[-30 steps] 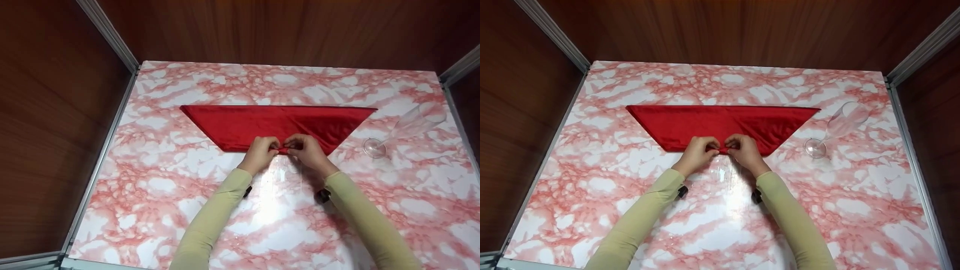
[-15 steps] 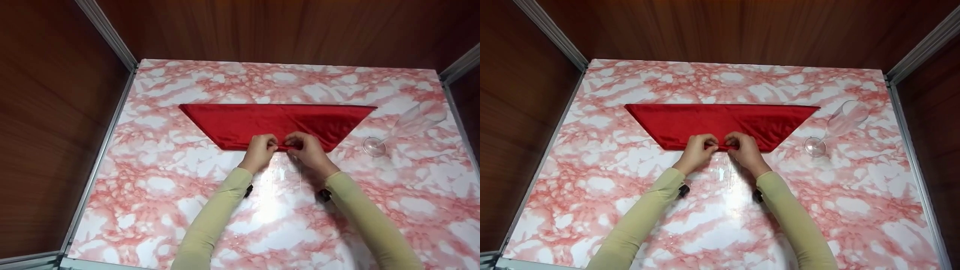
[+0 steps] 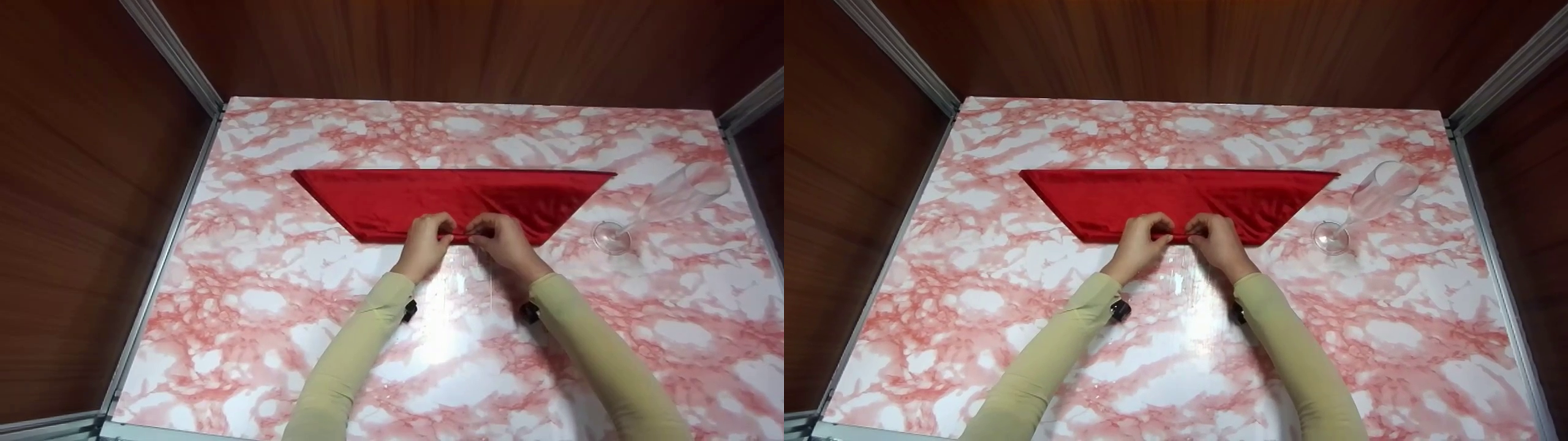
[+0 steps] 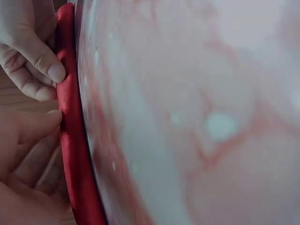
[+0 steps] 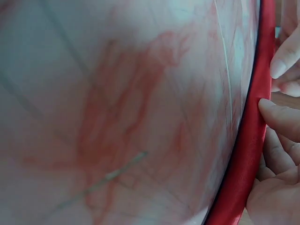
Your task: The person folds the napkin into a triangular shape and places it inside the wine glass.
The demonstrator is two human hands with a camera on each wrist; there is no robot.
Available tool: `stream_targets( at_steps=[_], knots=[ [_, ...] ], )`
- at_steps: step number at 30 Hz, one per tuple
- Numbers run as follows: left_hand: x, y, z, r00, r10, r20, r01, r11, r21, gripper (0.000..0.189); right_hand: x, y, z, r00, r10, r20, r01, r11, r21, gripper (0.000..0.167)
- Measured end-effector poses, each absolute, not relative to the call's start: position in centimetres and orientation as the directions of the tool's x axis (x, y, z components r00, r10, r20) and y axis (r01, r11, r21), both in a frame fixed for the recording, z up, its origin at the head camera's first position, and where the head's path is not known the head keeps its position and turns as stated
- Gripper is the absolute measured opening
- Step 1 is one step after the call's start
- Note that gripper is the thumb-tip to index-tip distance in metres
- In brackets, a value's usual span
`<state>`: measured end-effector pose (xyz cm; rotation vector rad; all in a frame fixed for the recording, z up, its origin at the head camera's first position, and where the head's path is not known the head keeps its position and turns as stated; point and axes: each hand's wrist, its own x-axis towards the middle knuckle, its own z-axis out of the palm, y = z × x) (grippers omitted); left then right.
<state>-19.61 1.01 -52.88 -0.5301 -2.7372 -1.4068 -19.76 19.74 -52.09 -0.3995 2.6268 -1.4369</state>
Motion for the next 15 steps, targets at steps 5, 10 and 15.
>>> stream_targets(
  at_steps=[5,10,15],
  knots=[
    [-19.52,1.14,-52.90,-0.917,0.347,0.196,0.366,0.537,0.760,0.016,-19.83,19.67,-52.17,-0.965,-0.264,0.008,-0.144,0.503,-0.852,0.012],
    [-19.56,1.14,-52.79,-0.909,0.379,0.171,0.375,0.570,0.731,0.021,-19.84,19.58,-52.43,-0.974,-0.228,-0.001,-0.113,0.486,-0.866,0.011],
    [-19.65,1.34,-52.58,-0.905,0.397,0.152,0.384,0.614,0.689,0.026,-19.90,19.50,-52.78,-0.970,-0.244,0.013,-0.119,0.425,-0.897,0.013]
  ],
)
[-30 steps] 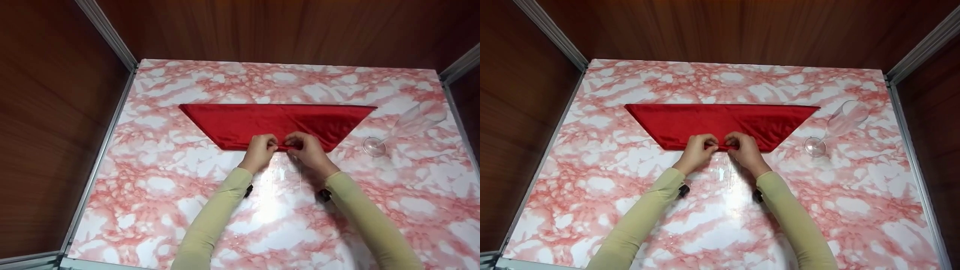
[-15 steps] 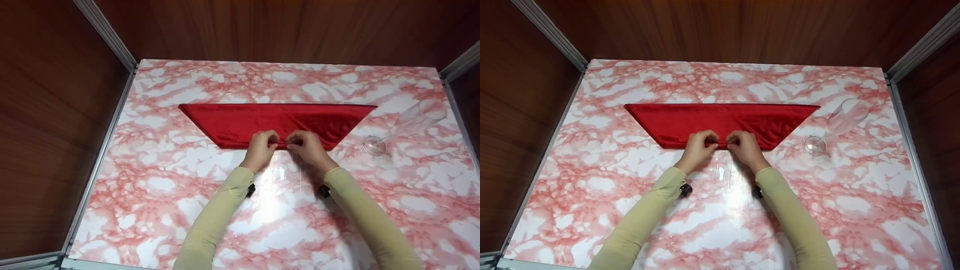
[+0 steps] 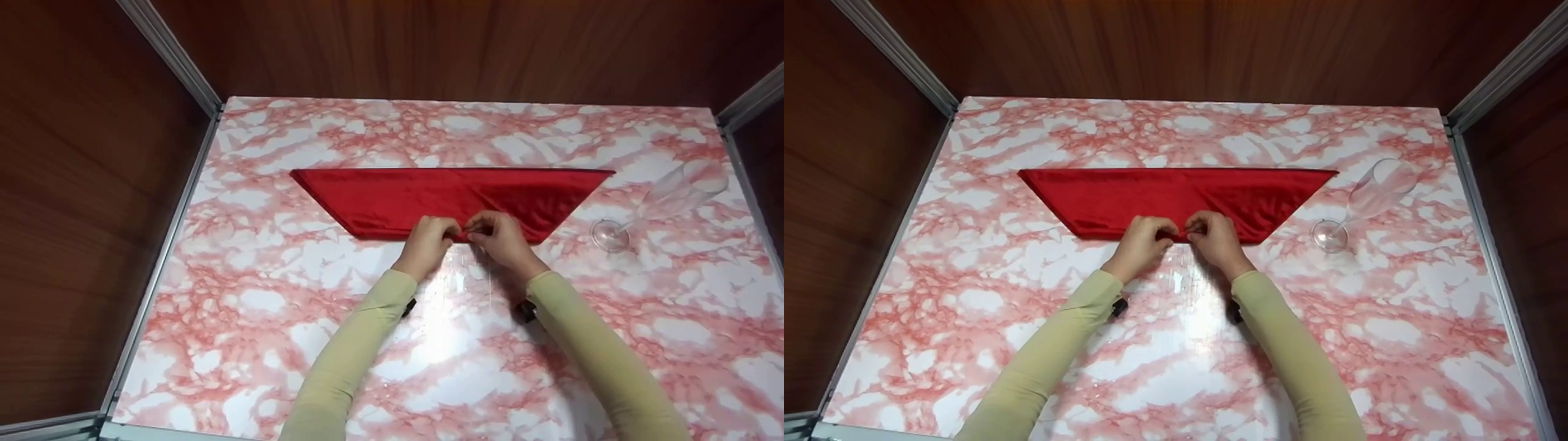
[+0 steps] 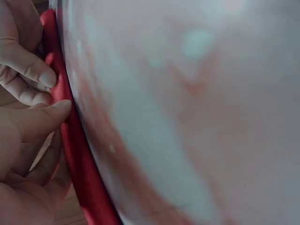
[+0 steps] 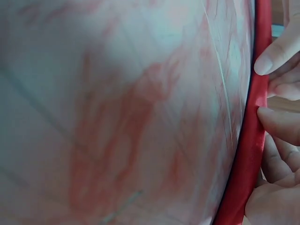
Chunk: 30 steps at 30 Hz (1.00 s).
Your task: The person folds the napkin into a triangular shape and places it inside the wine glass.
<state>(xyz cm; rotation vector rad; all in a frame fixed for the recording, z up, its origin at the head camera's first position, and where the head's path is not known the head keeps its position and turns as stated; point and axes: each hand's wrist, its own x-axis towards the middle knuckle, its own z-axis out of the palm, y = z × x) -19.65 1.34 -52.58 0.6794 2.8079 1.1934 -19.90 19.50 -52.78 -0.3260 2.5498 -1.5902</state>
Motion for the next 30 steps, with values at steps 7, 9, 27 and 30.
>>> stream_targets(
  at_steps=[7,9,27,30],
  knots=[
    [-19.7,1.5,-52.2,-0.915,0.386,0.116,0.359,0.648,0.672,0.023,-19.8,19.3,-52.5,-0.969,-0.241,0.054,-0.164,0.466,-0.869,0.020],
    [-19.8,1.5,-52.2,-0.918,0.380,0.110,0.350,0.652,0.672,0.022,-19.7,19.1,-52.4,-0.969,-0.235,0.078,-0.186,0.483,-0.856,0.021],
    [-20.7,0.8,-53.0,-0.939,0.328,0.105,0.259,0.472,0.843,0.017,-20.1,19.1,-52.3,-0.956,-0.276,0.099,-0.248,0.582,-0.775,0.017],
    [-20.6,0.7,-53.0,-0.940,0.322,0.115,0.262,0.463,0.847,0.018,-20.3,19.2,-52.0,-0.956,-0.281,0.082,-0.240,0.592,-0.770,0.015]
  ],
)
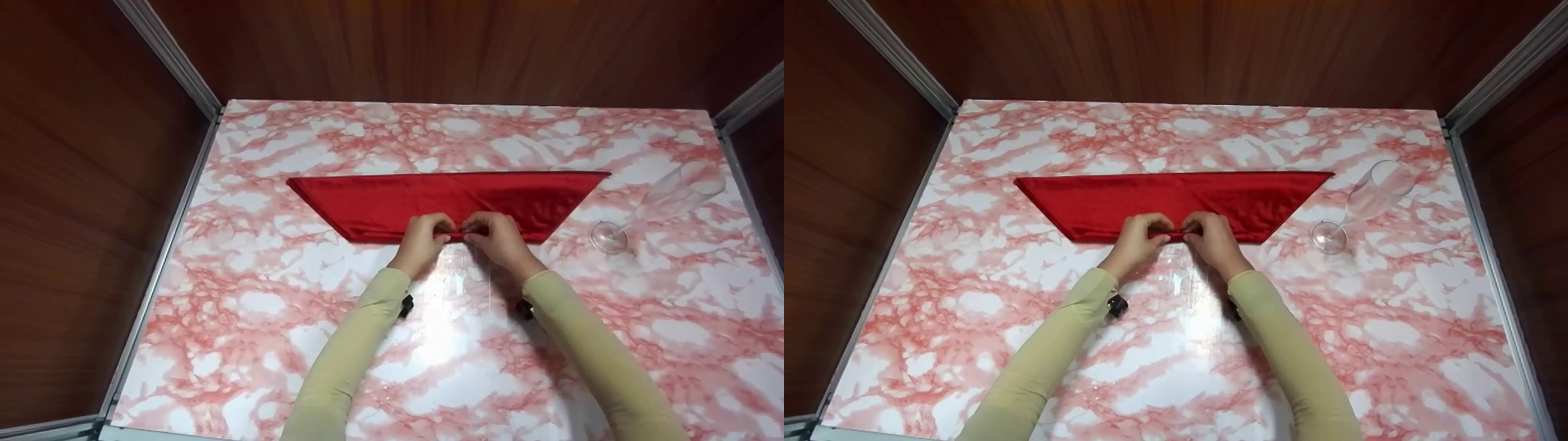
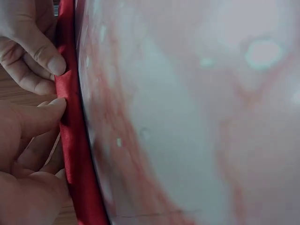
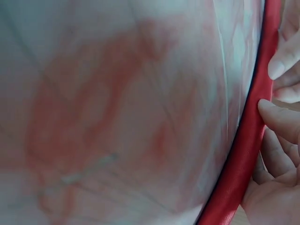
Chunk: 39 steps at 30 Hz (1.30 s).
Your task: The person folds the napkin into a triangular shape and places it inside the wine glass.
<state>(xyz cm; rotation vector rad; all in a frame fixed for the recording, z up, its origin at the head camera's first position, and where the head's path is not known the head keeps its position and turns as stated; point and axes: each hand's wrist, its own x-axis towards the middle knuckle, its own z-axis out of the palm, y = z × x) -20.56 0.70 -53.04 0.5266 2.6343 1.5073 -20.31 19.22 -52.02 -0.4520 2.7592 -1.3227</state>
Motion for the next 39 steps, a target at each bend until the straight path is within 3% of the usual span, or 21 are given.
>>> stream_targets(
  at_steps=[12,24,39],
  knots=[
    [-19.9,0.7,-52.6,-0.931,0.341,0.130,0.334,0.655,0.678,0.015,-21.2,19.4,-51.4,-0.949,-0.316,-0.020,-0.177,0.580,-0.796,0.012],
    [-20.0,0.3,-52.7,-0.970,0.228,0.087,0.204,0.561,0.802,0.010,-21.5,21.8,-51.8,-0.936,-0.351,-0.025,-0.156,0.476,-0.866,0.018],
    [-20.5,0.2,-53.1,-0.964,0.235,0.122,0.232,0.523,0.820,0.009,-21.4,21.1,-52.5,-0.905,-0.409,0.117,-0.292,0.398,-0.870,0.026]
  ],
)
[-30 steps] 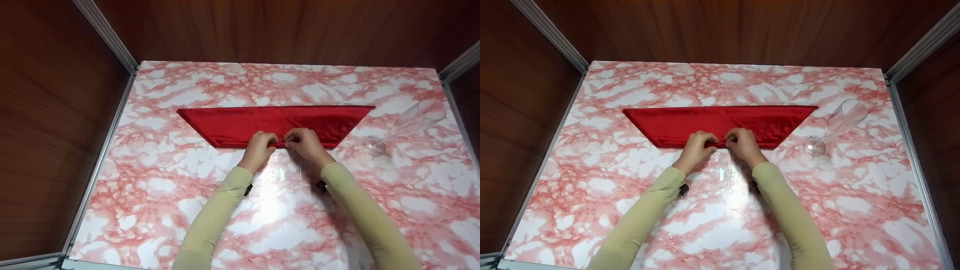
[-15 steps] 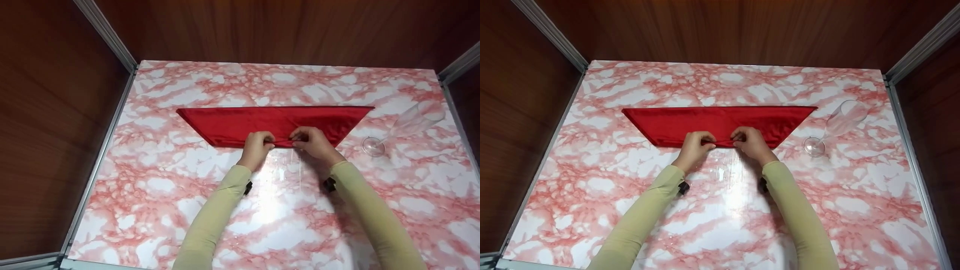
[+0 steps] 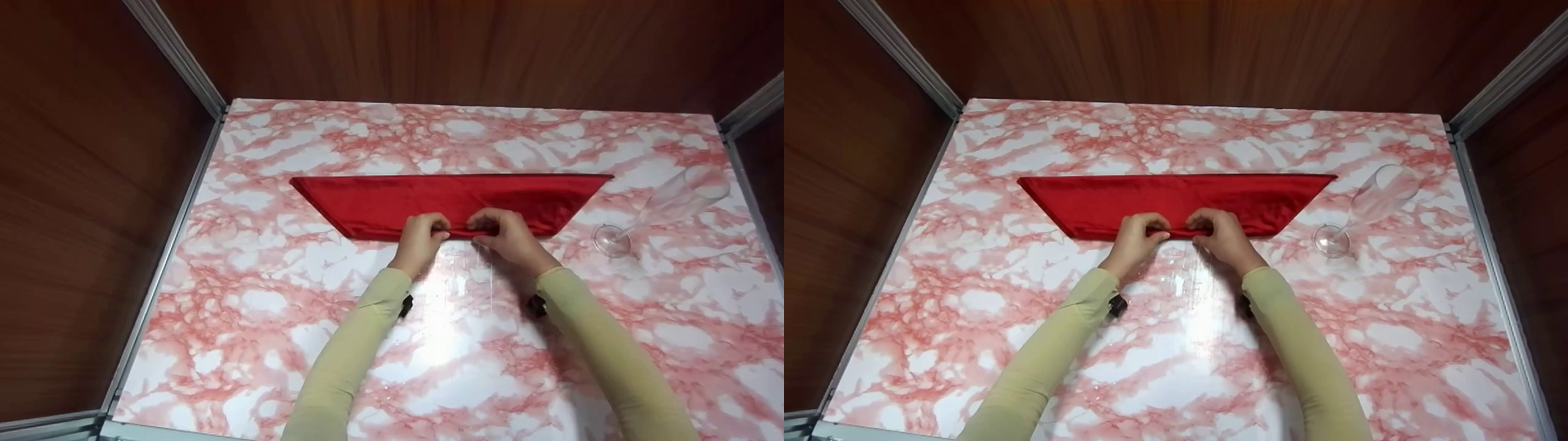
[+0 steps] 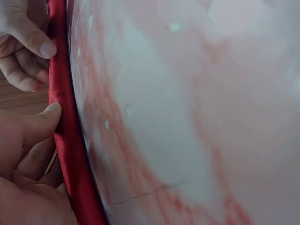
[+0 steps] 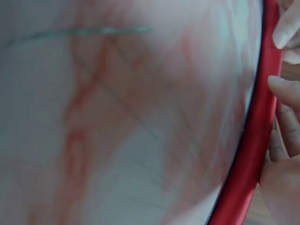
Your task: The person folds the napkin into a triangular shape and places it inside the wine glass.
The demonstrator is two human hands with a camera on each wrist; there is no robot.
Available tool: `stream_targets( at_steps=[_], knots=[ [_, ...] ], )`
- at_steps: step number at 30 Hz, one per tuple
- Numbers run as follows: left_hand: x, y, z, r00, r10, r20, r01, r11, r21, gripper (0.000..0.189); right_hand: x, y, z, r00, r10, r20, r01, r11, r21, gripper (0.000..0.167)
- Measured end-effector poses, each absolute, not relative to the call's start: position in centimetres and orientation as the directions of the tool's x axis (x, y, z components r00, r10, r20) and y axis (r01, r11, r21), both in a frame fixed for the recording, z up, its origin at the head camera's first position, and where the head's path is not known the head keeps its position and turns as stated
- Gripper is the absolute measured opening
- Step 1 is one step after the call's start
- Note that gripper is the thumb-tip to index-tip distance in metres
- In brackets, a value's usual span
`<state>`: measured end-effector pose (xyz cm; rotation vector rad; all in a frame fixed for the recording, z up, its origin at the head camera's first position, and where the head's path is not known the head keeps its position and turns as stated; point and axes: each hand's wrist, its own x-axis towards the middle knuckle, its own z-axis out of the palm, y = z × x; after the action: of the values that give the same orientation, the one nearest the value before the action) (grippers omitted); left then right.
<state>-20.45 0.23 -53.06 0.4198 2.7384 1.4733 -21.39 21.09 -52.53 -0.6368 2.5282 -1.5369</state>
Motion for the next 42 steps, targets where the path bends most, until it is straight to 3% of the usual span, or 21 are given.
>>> stream_targets(
  at_steps=[14,25,36,42],
  knots=[
    [-20.8,-0.2,-53.2,-0.973,0.215,0.083,0.172,0.438,0.882,0.015,-22.0,20.9,-52.2,-0.937,-0.348,0.021,-0.195,0.474,-0.859,0.015],
    [-20.8,-0.1,-52.7,-0.930,0.328,0.168,0.337,0.572,0.748,0.027,-21.9,20.6,-52.0,-0.948,-0.314,-0.047,-0.109,0.459,-0.882,0.012],
    [-21.1,-0.2,-52.4,-0.929,0.360,0.087,0.307,0.619,0.723,0.021,-21.7,20.4,-51.2,-0.939,-0.334,-0.084,-0.061,0.402,-0.914,0.017],
    [-21.2,0.1,-52.4,-0.940,0.332,0.074,0.273,0.606,0.747,0.020,-20.8,19.9,-49.2,-0.945,-0.324,-0.033,-0.089,0.356,-0.930,0.023]
  ],
)
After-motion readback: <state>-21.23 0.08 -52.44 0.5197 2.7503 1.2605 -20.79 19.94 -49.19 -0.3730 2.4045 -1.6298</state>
